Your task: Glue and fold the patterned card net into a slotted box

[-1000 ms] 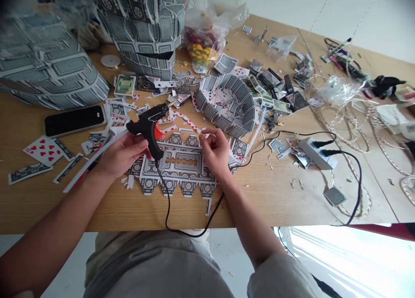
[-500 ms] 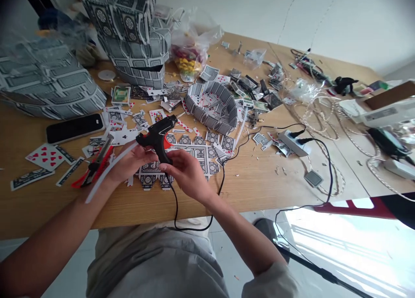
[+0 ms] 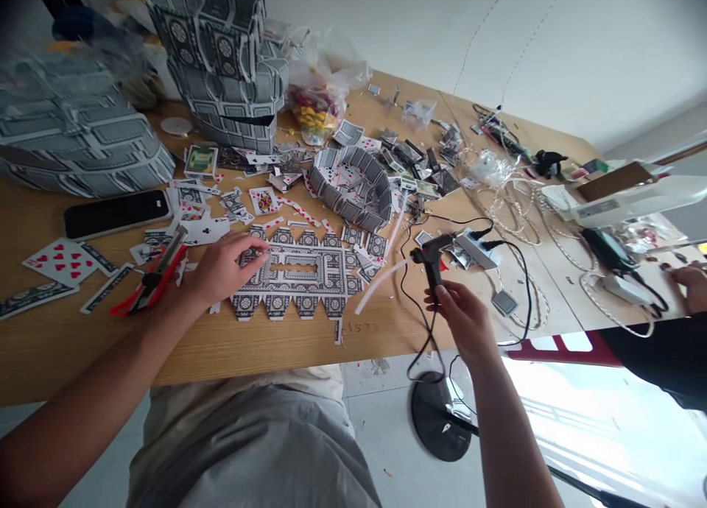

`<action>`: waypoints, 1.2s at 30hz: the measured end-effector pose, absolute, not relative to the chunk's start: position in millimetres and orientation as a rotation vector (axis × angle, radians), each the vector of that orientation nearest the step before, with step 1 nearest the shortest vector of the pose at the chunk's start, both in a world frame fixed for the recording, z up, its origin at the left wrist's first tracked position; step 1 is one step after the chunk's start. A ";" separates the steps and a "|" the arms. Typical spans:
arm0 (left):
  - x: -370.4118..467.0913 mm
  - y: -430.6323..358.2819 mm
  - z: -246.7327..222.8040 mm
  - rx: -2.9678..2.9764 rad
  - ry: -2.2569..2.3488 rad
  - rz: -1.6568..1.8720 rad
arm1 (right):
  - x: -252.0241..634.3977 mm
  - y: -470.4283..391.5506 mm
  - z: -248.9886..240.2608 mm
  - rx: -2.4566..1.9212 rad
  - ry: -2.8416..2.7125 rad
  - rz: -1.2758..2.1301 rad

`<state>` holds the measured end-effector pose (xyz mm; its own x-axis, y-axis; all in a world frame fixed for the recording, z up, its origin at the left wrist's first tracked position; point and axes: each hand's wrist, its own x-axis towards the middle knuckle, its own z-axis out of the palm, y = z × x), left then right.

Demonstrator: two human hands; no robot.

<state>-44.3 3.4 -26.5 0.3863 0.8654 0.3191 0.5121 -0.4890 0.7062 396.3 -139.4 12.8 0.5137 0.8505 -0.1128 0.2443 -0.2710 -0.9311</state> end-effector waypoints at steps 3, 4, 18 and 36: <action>-43.0 1.8 -28.1 2.228 1.169 0.839 | 431.2 -150.3 -3.9 -1.891 -0.843 0.746; -42.8 1.3 -28.5 2.243 1.169 0.817 | 438.9 -153.1 -8.9 -1.917 -0.833 0.729; -46.1 4.9 -37.7 2.366 1.145 0.734 | 454.6 -158.2 -26.0 -2.112 -1.065 0.636; -59.3 12.2 -34.5 2.356 1.170 0.591 | 356.7 -130.2 9.0 -2.066 -1.568 -0.166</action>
